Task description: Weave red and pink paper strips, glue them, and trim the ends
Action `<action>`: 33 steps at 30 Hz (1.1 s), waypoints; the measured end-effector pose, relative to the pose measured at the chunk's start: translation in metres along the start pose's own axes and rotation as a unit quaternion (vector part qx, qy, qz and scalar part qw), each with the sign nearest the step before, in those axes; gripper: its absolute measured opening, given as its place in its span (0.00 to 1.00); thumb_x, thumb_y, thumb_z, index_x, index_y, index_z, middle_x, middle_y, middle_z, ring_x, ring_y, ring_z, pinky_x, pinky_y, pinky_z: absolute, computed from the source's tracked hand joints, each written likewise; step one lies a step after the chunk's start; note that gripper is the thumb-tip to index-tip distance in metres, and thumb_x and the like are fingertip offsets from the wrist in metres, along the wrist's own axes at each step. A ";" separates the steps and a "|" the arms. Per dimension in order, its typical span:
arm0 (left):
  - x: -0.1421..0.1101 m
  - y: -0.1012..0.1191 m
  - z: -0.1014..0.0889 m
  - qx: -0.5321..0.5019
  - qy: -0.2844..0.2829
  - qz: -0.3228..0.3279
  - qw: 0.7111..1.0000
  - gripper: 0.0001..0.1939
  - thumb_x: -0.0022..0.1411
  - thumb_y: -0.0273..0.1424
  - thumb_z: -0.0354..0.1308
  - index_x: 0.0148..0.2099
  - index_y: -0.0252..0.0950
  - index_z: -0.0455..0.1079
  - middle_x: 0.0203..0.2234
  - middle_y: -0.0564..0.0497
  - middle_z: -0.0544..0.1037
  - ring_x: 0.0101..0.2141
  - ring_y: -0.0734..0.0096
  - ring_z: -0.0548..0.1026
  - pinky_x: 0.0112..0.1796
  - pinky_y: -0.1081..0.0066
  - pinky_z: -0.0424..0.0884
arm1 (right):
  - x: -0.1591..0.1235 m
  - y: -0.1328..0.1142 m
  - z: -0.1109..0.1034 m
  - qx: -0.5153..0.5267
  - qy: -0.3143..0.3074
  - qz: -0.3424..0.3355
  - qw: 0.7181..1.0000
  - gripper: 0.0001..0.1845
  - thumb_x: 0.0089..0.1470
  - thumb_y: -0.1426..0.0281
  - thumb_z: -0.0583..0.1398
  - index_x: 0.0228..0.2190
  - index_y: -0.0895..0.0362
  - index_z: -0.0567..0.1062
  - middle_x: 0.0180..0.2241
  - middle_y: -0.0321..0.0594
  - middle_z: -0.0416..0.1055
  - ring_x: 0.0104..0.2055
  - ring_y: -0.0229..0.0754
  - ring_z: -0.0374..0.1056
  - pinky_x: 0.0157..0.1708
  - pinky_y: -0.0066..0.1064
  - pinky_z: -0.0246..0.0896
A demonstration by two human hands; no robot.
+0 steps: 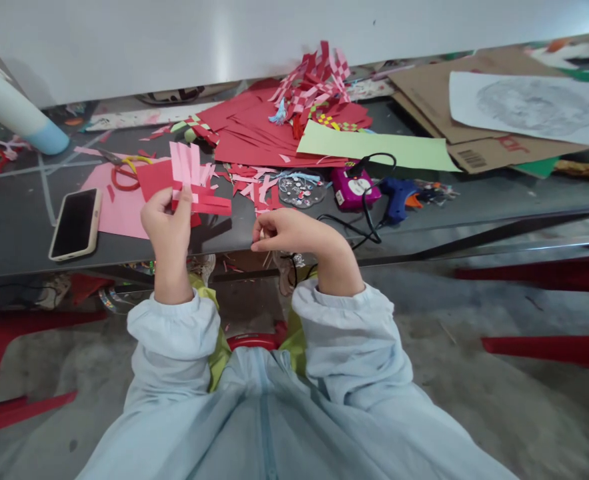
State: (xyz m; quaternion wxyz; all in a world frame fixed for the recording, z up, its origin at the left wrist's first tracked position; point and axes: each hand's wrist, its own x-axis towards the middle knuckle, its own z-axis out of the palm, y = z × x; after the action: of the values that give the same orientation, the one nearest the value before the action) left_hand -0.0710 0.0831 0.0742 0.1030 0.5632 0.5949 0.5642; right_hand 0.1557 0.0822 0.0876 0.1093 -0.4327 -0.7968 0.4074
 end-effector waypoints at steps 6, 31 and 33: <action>-0.003 0.005 0.009 0.091 -0.026 0.039 0.995 0.16 0.58 0.36 0.59 0.22 0.37 0.63 0.19 0.56 0.63 0.24 0.74 0.60 0.28 0.70 0.56 | -0.003 0.011 -0.002 0.073 0.104 0.001 0.992 0.12 0.57 0.64 0.58 0.30 0.60 0.74 0.23 0.36 0.71 0.25 0.34 0.62 0.29 0.28 0.52; -0.011 0.005 0.015 0.075 0.038 0.054 0.995 0.08 0.60 0.33 0.61 0.38 0.37 0.81 0.20 0.56 0.64 0.24 0.76 0.64 0.29 0.72 0.62 | -0.010 0.022 -0.008 0.221 0.286 -0.001 0.932 0.11 0.52 0.64 0.60 0.25 0.58 0.70 0.19 0.31 0.59 0.22 0.31 0.51 0.24 0.29 0.46; -0.012 0.004 0.013 0.073 0.037 0.064 0.995 0.08 0.60 0.33 0.61 0.40 0.39 0.81 0.21 0.56 0.63 0.24 0.77 0.64 0.29 0.73 0.62 | -0.005 0.017 -0.006 0.232 0.278 -0.009 0.932 0.11 0.51 0.63 0.60 0.25 0.58 0.71 0.20 0.31 0.59 0.22 0.32 0.51 0.24 0.28 0.46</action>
State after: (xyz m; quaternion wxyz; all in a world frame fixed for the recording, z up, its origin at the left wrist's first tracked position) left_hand -0.0540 0.0796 0.0667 0.0035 0.5846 0.6006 0.5453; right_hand 0.1721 0.0863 0.0794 0.4272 -0.4840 -0.6217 0.4436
